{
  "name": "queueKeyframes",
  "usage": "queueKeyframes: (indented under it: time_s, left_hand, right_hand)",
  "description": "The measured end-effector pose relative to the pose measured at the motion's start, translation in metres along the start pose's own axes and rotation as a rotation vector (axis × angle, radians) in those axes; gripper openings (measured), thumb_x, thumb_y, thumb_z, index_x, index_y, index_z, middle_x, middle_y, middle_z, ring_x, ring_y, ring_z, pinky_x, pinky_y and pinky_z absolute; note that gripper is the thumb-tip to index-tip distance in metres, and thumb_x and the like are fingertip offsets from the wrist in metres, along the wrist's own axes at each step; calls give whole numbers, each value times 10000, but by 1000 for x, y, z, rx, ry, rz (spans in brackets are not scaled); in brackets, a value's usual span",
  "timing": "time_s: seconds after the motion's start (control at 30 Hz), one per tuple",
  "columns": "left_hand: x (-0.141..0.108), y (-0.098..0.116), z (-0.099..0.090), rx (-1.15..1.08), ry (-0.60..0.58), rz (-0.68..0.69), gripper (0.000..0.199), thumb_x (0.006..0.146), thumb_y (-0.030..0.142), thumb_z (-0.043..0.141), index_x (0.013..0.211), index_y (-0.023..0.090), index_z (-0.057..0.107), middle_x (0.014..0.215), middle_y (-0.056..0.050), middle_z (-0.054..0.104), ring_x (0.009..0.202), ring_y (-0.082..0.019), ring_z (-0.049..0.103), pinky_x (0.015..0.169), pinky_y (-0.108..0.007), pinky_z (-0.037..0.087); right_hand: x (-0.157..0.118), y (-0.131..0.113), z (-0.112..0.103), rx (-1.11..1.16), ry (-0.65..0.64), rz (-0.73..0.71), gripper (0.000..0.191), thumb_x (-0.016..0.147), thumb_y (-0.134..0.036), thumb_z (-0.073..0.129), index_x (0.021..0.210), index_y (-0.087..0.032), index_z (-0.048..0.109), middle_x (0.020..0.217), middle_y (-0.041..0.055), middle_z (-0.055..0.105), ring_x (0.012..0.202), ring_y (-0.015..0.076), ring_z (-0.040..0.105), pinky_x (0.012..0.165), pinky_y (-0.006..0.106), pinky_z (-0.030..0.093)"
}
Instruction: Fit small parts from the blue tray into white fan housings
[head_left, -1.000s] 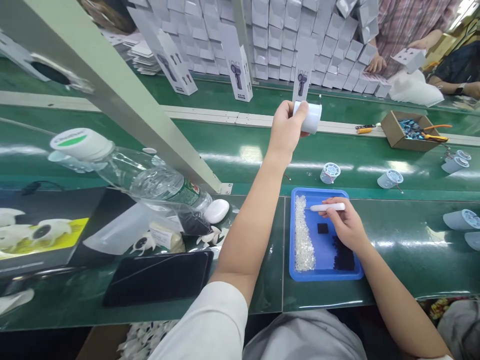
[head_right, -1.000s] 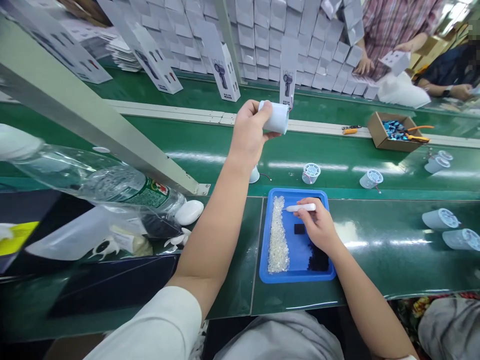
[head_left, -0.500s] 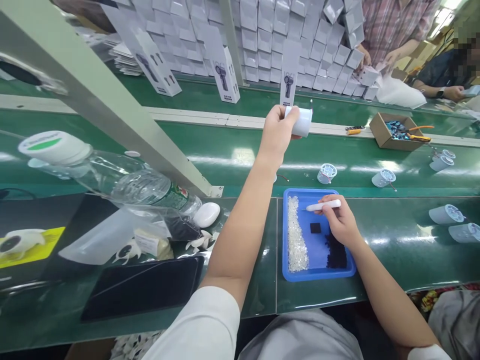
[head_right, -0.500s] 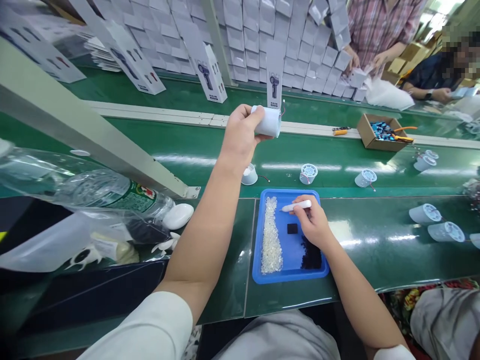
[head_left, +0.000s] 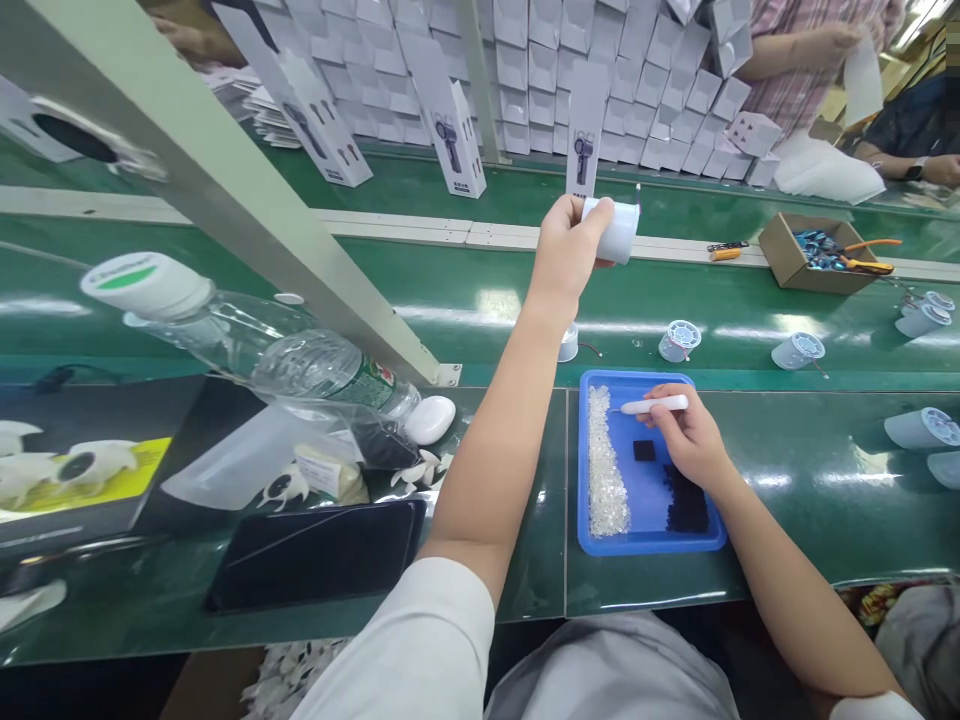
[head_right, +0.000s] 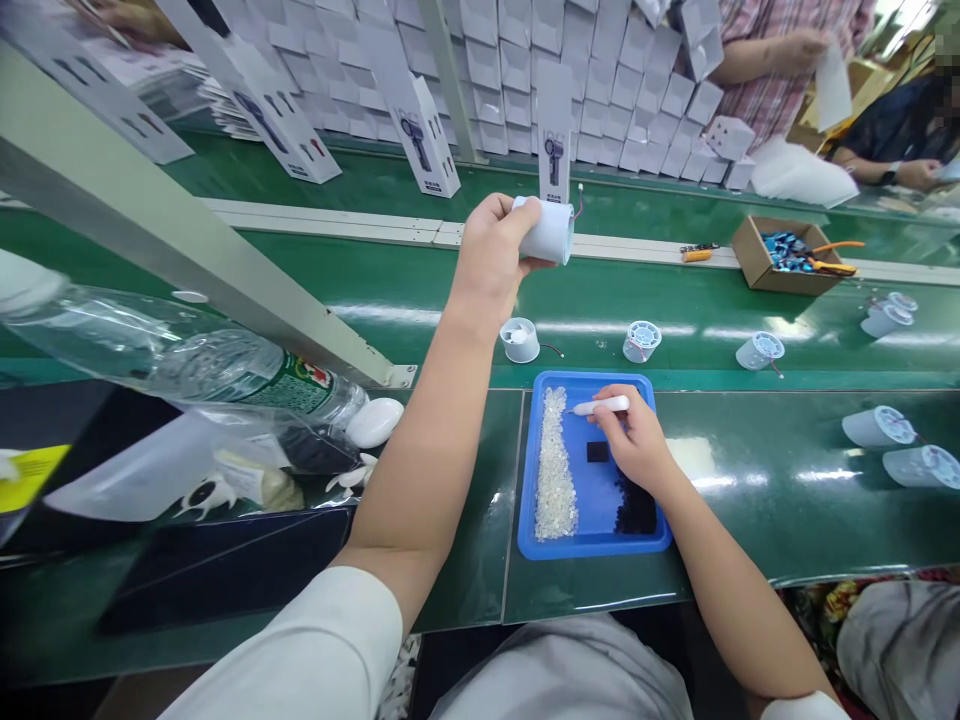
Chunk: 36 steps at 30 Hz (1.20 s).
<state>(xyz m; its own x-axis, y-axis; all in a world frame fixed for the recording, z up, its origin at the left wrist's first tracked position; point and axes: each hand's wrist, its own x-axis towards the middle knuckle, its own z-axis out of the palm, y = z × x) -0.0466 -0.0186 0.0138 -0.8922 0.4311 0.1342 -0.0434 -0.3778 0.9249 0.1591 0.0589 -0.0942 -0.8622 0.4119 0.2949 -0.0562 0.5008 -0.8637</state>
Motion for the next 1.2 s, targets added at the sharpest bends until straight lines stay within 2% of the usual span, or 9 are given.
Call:
queueKeyframes:
  time_s: [0.1,0.2,0.27,0.37,0.43,0.63,0.9,1.03,1.2]
  left_hand:
    - [-2,3,1,30,12,0,274,891,251,622,735,182,408,862,-5,501,1172,-232,597,922,-401,548]
    - [-3,4,2,54,10,-1,278,899,241,609,726,182,399,837,-2,491,1161,-227,603,928,-407,545]
    - [-4,4,2,57,4,1,267,912,234,580,723,179,400,832,0,476,1171,-229,603,930,-420,539]
    - [-5,2,3,41,-12,10,253,900,224,585,724,177,410,844,0,470,1188,-236,598,943,-436,529]
    - [-6,2,4,37,-17,12,248,886,219,605,729,178,417,850,-2,476,1191,-241,595,955,-444,525]
    - [-5,-2,2,21,-19,25,242,863,246,649,756,179,442,855,-4,486,1185,-247,595,970,-460,514]
    - [-9,1,0,79,-4,4,300,876,284,656,730,195,409,812,-1,536,1075,-197,612,947,-366,533]
    - [-13,4,1,94,-17,-1,318,876,297,651,710,206,396,805,-15,566,1010,-185,594,918,-331,526]
    - [-13,5,1,127,-27,42,306,906,226,598,683,199,391,756,-6,513,851,-147,571,842,-342,530]
  right_hand:
    - [0,-3,-3,-154,22,-89,165,913,-391,546,843,-247,508,788,26,614,633,163,579,600,329,500]
    - [3,-4,-7,-242,16,-126,158,902,-370,567,824,-246,505,734,11,587,626,160,546,599,318,466]
    - [5,-1,-10,-223,103,-107,165,920,-391,542,856,-244,504,745,8,589,625,154,552,607,314,467]
    - [6,4,-14,-141,299,-63,213,955,-451,478,899,-246,478,717,-20,555,592,135,553,600,300,470]
    - [6,7,-15,-104,357,-58,254,962,-498,451,909,-250,470,685,-39,531,568,126,544,594,293,470]
    - [6,8,-12,-113,289,-49,339,951,-579,422,908,-247,479,667,-34,535,571,131,536,593,292,476]
    - [5,4,-12,-96,194,-9,401,934,-632,411,905,-241,495,663,-20,580,549,128,538,576,285,470]
    - [4,3,-13,-97,243,-28,386,941,-622,405,919,-247,493,663,-25,574,557,130,552,589,292,484]
    - [5,3,-13,-94,267,-20,365,943,-595,431,866,-242,482,656,-30,550,554,126,541,584,287,475]
